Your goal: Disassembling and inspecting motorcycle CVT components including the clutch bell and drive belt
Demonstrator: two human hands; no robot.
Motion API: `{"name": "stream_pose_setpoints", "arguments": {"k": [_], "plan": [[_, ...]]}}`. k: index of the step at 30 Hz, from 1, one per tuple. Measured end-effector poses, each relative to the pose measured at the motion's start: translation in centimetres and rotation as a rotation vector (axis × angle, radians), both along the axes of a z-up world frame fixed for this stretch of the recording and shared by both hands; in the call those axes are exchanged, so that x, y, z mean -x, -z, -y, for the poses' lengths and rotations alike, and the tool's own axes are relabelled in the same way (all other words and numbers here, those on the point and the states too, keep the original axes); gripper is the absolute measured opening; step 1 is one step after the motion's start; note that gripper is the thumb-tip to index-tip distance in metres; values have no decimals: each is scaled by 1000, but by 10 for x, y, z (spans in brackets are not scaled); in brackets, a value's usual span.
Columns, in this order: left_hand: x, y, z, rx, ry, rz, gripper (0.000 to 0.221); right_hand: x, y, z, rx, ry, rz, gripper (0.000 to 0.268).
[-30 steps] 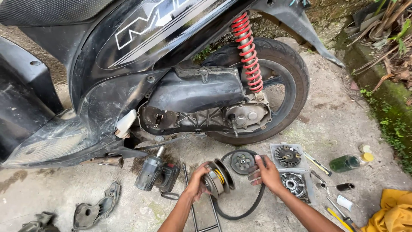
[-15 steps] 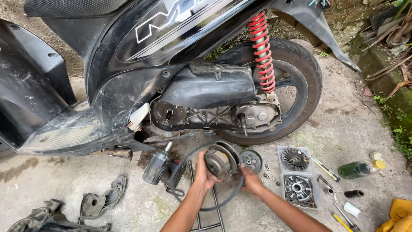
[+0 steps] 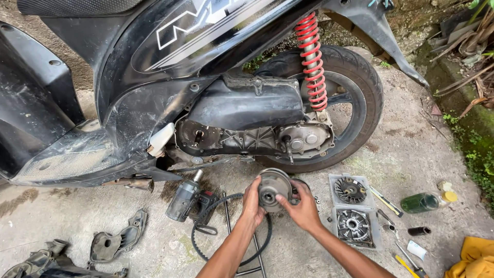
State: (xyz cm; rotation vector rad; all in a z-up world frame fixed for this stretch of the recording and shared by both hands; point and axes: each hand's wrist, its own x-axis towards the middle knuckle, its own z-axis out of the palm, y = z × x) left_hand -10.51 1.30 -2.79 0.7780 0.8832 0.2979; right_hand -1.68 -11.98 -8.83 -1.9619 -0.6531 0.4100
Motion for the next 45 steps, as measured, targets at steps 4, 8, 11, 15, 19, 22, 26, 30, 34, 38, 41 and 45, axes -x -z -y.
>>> {"name": "stream_pose_setpoints", "arguments": {"k": [4,8,11,15,19,22,26,30,34,38,41,45], "plan": [[1,58,-11,-18,-15,59,71,-18,11,16,-247,83,-380,78],[-8,89,-12,-373,100,-68,62,-26,12,26,-380,162,-590,71],[-13,99,-3,-445,130,-96,65,-32,22,39,-358,197,-659,67],[-35,156,-19,-768,277,-281,63,-31,45,38,-382,246,-763,57],[-35,159,-9,-861,282,-367,60,-33,63,46,-366,273,-698,47],[-31,129,5,-861,243,-355,56,-32,60,48,-381,307,-677,45],[-36,127,5,-876,213,-406,56,-32,56,44,-460,351,-779,51],[-54,129,-3,-780,297,-425,68,-55,83,40,-413,346,-865,62],[-71,108,0,-509,236,-352,67,-70,36,41,-415,340,-895,64],[-81,118,5,-215,202,-143,58,-86,45,46,-351,365,-856,64],[-89,155,-1,-200,217,-133,57,-90,59,47,-312,381,-847,68],[-92,173,-5,-211,217,-173,51,-101,86,41,-174,367,-757,68]]}}
